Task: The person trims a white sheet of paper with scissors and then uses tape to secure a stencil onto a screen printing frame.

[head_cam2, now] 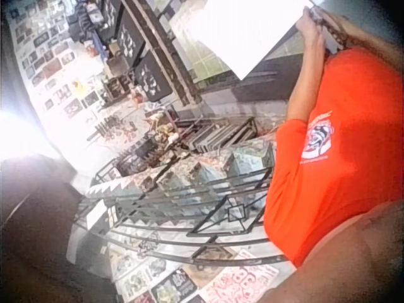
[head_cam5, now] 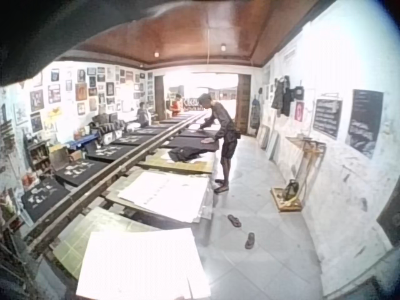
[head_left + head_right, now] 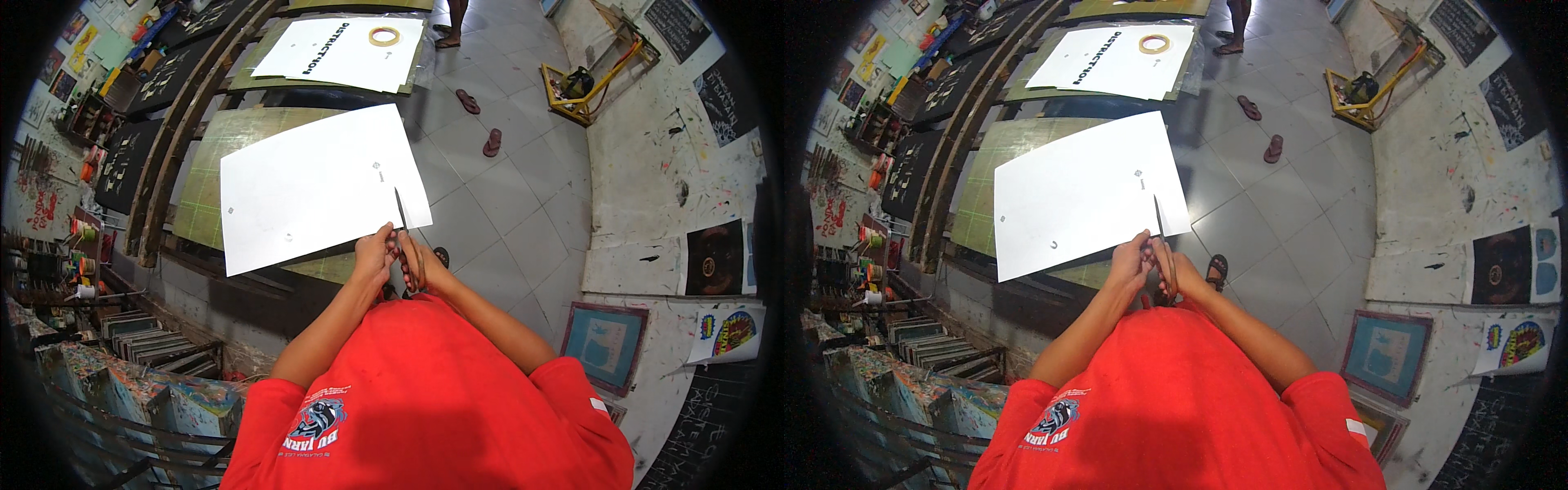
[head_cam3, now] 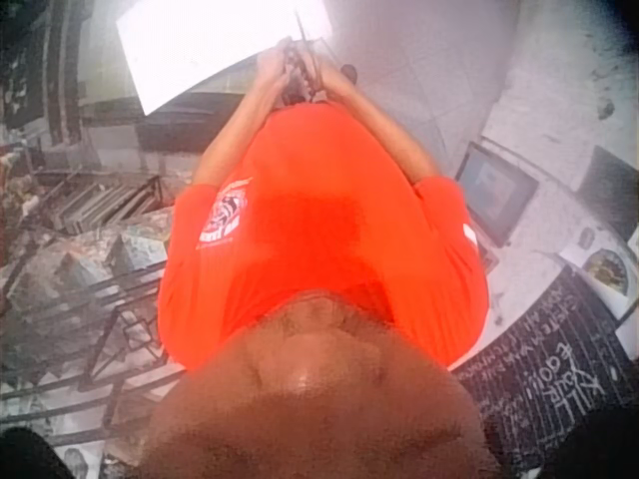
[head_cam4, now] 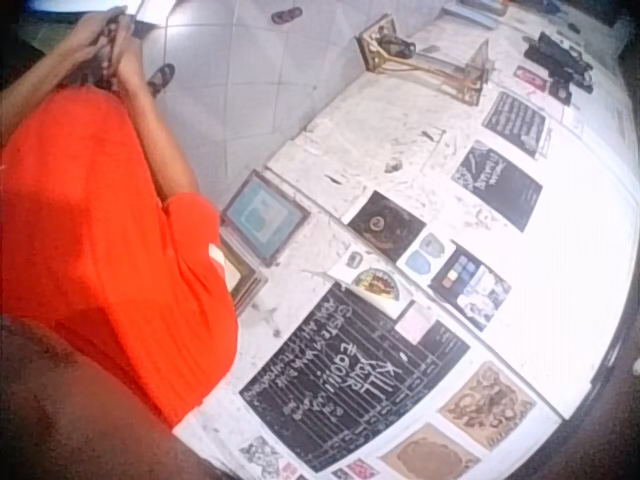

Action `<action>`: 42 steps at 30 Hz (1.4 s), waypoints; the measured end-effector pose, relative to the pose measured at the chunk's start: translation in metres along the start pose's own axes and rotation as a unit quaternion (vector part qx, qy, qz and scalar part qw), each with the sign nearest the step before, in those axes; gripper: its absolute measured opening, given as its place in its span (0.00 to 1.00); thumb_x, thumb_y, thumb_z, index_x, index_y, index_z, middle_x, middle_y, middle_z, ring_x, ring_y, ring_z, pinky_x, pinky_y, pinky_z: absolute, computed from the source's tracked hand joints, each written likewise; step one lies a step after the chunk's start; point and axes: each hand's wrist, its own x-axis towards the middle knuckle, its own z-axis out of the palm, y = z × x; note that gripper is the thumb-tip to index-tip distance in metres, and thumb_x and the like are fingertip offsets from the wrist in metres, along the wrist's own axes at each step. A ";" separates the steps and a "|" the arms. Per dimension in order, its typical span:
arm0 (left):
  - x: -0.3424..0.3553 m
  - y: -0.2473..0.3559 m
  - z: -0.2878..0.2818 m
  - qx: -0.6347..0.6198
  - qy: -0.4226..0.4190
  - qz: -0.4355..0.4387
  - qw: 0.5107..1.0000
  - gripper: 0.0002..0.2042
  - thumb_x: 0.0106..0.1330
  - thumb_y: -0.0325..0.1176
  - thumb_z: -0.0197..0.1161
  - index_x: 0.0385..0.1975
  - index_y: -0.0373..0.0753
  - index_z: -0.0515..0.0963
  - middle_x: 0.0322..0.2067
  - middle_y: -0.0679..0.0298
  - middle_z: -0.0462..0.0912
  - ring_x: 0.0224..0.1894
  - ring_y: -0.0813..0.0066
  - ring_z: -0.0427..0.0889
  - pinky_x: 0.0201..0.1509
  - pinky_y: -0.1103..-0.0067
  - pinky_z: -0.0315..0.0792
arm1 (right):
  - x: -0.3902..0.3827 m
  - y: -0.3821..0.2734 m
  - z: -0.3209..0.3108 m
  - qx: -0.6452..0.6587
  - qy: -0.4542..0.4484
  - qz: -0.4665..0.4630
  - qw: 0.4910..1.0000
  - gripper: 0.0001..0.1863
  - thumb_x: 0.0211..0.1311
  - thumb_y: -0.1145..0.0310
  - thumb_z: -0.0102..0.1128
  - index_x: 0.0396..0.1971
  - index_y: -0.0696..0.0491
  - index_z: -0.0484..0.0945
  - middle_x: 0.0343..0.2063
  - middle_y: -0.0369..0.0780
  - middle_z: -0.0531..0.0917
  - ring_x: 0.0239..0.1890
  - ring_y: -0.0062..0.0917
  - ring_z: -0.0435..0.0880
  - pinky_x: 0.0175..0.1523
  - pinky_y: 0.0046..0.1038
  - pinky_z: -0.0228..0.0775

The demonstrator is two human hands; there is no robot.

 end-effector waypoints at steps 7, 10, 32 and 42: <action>-0.006 0.006 -0.006 0.040 0.013 -0.003 0.999 0.08 0.61 0.32 0.65 0.28 0.37 0.72 0.24 0.67 0.74 0.20 0.82 0.67 0.22 0.82 0.63 | 0.007 0.007 0.000 0.021 0.016 0.056 0.998 0.34 0.62 0.30 0.38 0.27 0.51 0.66 0.15 0.32 0.67 0.12 0.17 0.66 0.16 0.21 0.58; -0.021 0.007 -0.005 0.050 -0.015 0.016 0.999 0.10 0.61 0.33 0.65 0.31 0.36 0.72 0.27 0.66 0.72 0.22 0.81 0.67 0.23 0.81 0.63 | 0.011 0.002 -0.002 0.063 0.014 0.060 0.996 0.38 0.56 0.26 0.42 0.25 0.53 0.70 0.15 0.31 0.67 0.13 0.17 0.67 0.16 0.22 0.59; -0.039 0.007 -0.011 0.028 -0.042 0.011 0.999 0.08 0.62 0.32 0.64 0.32 0.36 0.72 0.29 0.65 0.72 0.22 0.81 0.68 0.22 0.82 0.63 | 0.030 -0.010 -0.007 0.056 0.010 0.047 0.997 0.36 0.58 0.28 0.42 0.29 0.51 0.69 0.15 0.32 0.65 0.12 0.17 0.65 0.14 0.21 0.55; -0.052 0.011 -0.016 0.033 -0.051 0.011 0.998 0.07 0.63 0.32 0.63 0.33 0.36 0.73 0.27 0.67 0.73 0.22 0.82 0.68 0.23 0.82 0.63 | 0.032 -0.023 0.001 0.068 0.021 0.020 0.997 0.33 0.61 0.31 0.41 0.29 0.51 0.69 0.15 0.33 0.66 0.11 0.18 0.64 0.13 0.22 0.55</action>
